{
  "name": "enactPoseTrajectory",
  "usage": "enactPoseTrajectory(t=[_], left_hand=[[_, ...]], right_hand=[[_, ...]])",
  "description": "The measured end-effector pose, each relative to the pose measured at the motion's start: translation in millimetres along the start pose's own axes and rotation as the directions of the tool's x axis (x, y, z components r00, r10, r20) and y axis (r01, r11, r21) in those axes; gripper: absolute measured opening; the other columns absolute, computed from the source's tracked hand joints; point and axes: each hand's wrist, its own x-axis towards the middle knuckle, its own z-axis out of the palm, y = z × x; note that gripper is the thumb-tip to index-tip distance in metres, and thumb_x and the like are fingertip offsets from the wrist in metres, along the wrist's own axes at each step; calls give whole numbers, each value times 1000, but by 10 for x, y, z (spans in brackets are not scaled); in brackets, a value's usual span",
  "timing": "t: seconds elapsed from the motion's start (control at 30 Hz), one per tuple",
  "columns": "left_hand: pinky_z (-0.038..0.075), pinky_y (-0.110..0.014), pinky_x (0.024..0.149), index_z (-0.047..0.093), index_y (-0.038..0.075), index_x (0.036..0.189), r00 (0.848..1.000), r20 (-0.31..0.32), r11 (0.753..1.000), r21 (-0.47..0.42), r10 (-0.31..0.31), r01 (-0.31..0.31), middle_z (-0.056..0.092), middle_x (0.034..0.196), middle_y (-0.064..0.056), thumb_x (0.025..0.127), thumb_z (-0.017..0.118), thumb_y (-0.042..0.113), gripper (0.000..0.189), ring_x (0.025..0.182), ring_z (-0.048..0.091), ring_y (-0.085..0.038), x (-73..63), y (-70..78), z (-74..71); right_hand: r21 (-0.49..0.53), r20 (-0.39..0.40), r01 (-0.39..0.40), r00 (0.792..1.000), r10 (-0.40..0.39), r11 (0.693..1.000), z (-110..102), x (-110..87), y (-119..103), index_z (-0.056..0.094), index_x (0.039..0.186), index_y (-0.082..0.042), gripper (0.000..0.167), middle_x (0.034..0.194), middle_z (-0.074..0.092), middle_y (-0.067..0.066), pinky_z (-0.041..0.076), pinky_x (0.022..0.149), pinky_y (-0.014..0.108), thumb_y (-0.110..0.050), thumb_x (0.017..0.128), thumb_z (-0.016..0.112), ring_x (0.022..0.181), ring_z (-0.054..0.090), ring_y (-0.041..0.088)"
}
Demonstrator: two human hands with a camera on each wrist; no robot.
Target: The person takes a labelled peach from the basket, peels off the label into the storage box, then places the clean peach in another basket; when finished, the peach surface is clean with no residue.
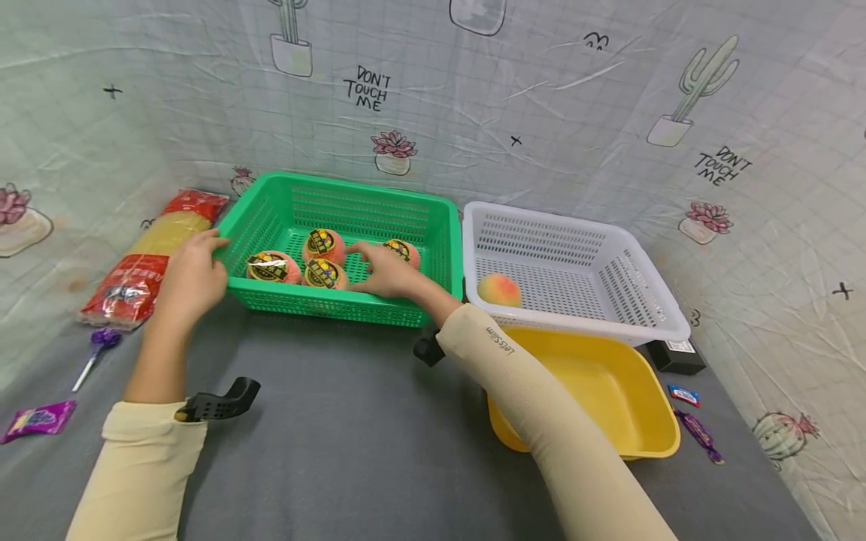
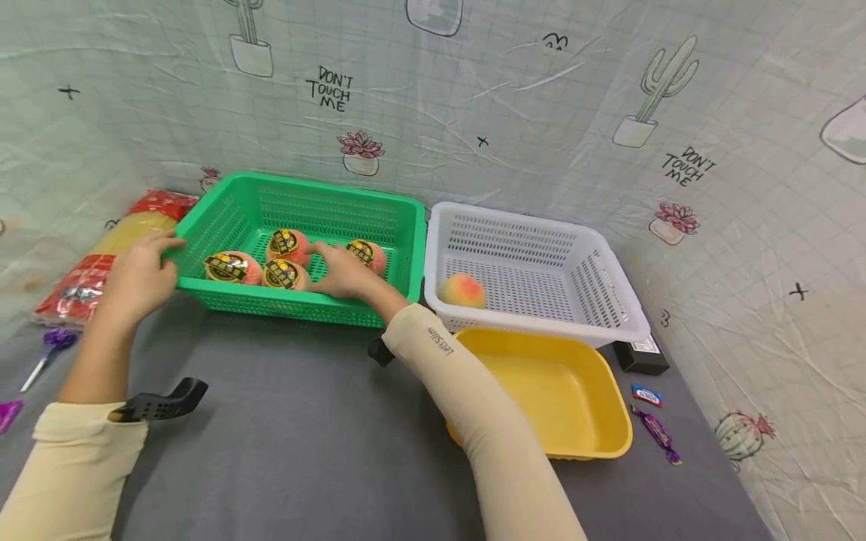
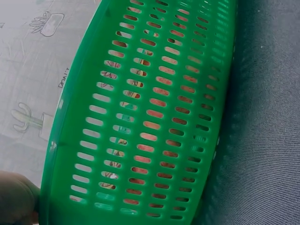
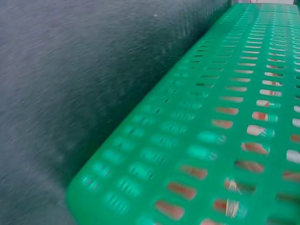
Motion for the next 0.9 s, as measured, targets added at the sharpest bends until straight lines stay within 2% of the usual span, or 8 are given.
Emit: enactPoseTrajectory(t=[0.1, 0.2, 0.33, 0.4, 0.47, 0.67, 0.83, 0.9], left_hand=[[17, -59, 106, 48, -21, 121, 1000, 2, 1000, 6, -2, 2, 32, 139, -35, 84, 32, -10, 42, 129, 25, -52, 6, -11, 3], [17, -59, 106, 48, -22, 120, 1000, -2, 1000, 10, -1, 1, 33, 139, -35, 84, 32, -10, 42, 129, 26, -52, 3, -15, 3], [18, -58, 106, 48, -22, 120, 1000, -6, 1000, 7, -5, 5, 33, 139, -35, 84, 33, -10, 41, 129, 26, -51, -6, -3, 5], [18, -57, 106, 48, -22, 120, 1000, -5, 1000, 13, -9, 9, 33, 138, -35, 85, 33, -10, 40, 129, 27, -51, -6, 3, -1], [18, -57, 106, 49, -22, 120, 1000, -4, 1000, 20, -11, 11, 33, 138, -35, 85, 34, -11, 40, 128, 27, -52, -6, 6, -8], [18, -57, 106, 49, -21, 120, 1000, -4, 1000, 21, -12, 12, 33, 138, -35, 84, 34, -11, 40, 127, 28, -53, -9, 29, 11], [18, -59, 105, 49, -20, 121, 1000, 9, 1000, 15, -19, 19, 32, 140, -34, 85, 34, -10, 41, 126, 27, -55, -7, 22, 8], [17, -60, 105, 47, -20, 123, 999, 18, 999, 14, -31, 30, 30, 141, -33, 85, 33, -9, 42, 127, 25, -55, -9, 5, -10]], right_hand=[[1, 58, -6, 998, 6, 1000, 38, 113, -48, 37, 144, -12, 62, 139, 44, 12, 45, 82, 29, -18, 90, 67, 118, 50, 27], [7, 97, -2, 995, 1, 1000, 86, 218, -97, 36, 145, -12, 59, 137, 46, 11, 42, 75, 27, -15, 92, 63, 109, 51, 25], [19, 110, -30, 994, 27, 999, 136, 291, -161, 34, 145, -10, 60, 135, 47, 13, 43, 82, 27, -11, 93, 62, 110, 51, 23], [19, 106, -46, 993, 44, 999, 156, 311, -179, 35, 145, -8, 59, 136, 47, 12, 43, 88, 28, -11, 93, 62, 118, 49, 22], [24, 108, -43, 993, 40, 999, 167, 321, -184, 35, 145, -8, 59, 135, 48, 12, 43, 90, 29, -11, 93, 62, 120, 48, 23], [30, 120, -25, 993, 21, 999, 128, 248, -142, 35, 144, -7, 59, 130, 51, 12, 43, 87, 27, -16, 93, 62, 115, 51, 22], [83, 117, -96, 989, 85, 992, 17, 119, -79, 32, 147, -9, 66, 117, 55, 9, 44, 74, 25, -24, 91, 65, 95, 55, 18], [94, 92, -110, 991, 102, 989, -57, 54, -55, 32, 147, -10, 70, 114, 55, 7, 45, 72, 26, -29, 90, 67, 92, 54, 17]])
